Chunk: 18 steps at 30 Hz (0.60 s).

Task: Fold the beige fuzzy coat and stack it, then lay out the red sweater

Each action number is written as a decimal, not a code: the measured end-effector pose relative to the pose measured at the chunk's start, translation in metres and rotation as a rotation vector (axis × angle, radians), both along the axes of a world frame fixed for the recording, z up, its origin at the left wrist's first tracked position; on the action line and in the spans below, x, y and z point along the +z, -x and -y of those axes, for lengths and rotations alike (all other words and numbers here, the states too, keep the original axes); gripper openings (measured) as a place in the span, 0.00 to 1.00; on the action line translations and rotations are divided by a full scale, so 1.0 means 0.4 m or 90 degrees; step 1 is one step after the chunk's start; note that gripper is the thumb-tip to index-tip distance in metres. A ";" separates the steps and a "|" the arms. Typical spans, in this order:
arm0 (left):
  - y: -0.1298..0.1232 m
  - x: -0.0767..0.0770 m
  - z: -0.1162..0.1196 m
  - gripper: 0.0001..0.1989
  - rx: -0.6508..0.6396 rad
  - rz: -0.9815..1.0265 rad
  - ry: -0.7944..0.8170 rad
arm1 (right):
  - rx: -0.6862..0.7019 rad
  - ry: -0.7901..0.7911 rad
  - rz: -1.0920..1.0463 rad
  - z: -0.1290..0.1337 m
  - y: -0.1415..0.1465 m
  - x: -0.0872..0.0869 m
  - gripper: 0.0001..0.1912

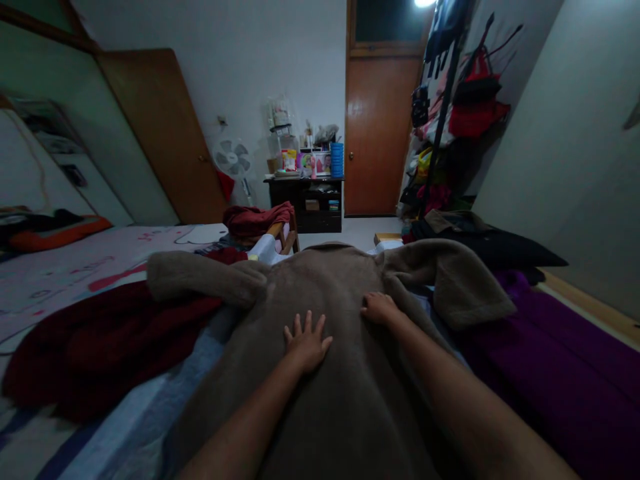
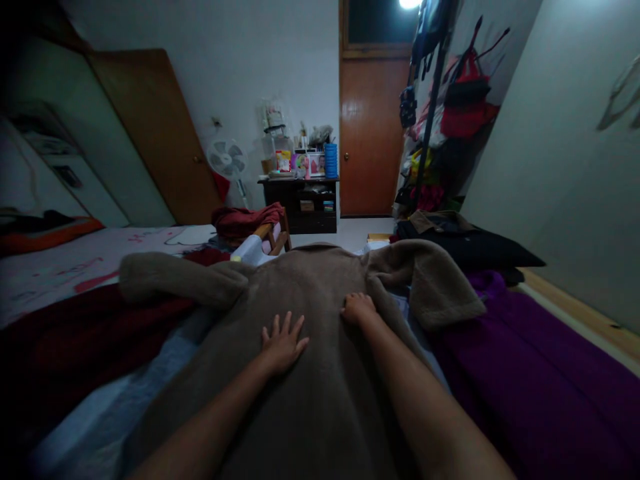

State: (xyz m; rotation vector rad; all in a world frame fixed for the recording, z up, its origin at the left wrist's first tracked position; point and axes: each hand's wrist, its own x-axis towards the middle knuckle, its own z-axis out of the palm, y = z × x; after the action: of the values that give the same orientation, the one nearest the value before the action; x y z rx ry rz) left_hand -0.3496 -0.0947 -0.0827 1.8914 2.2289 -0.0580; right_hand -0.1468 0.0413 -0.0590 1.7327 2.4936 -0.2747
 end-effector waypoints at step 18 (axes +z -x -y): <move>-0.049 0.020 0.324 0.32 -0.120 0.012 -0.042 | -0.047 -0.110 0.012 0.419 -0.085 -0.064 0.29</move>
State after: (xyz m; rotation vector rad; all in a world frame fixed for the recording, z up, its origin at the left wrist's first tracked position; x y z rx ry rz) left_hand -0.3300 -0.2242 -0.0746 2.1230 2.0580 0.0047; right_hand -0.1128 -0.1263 -0.0845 1.8830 2.5094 -0.0490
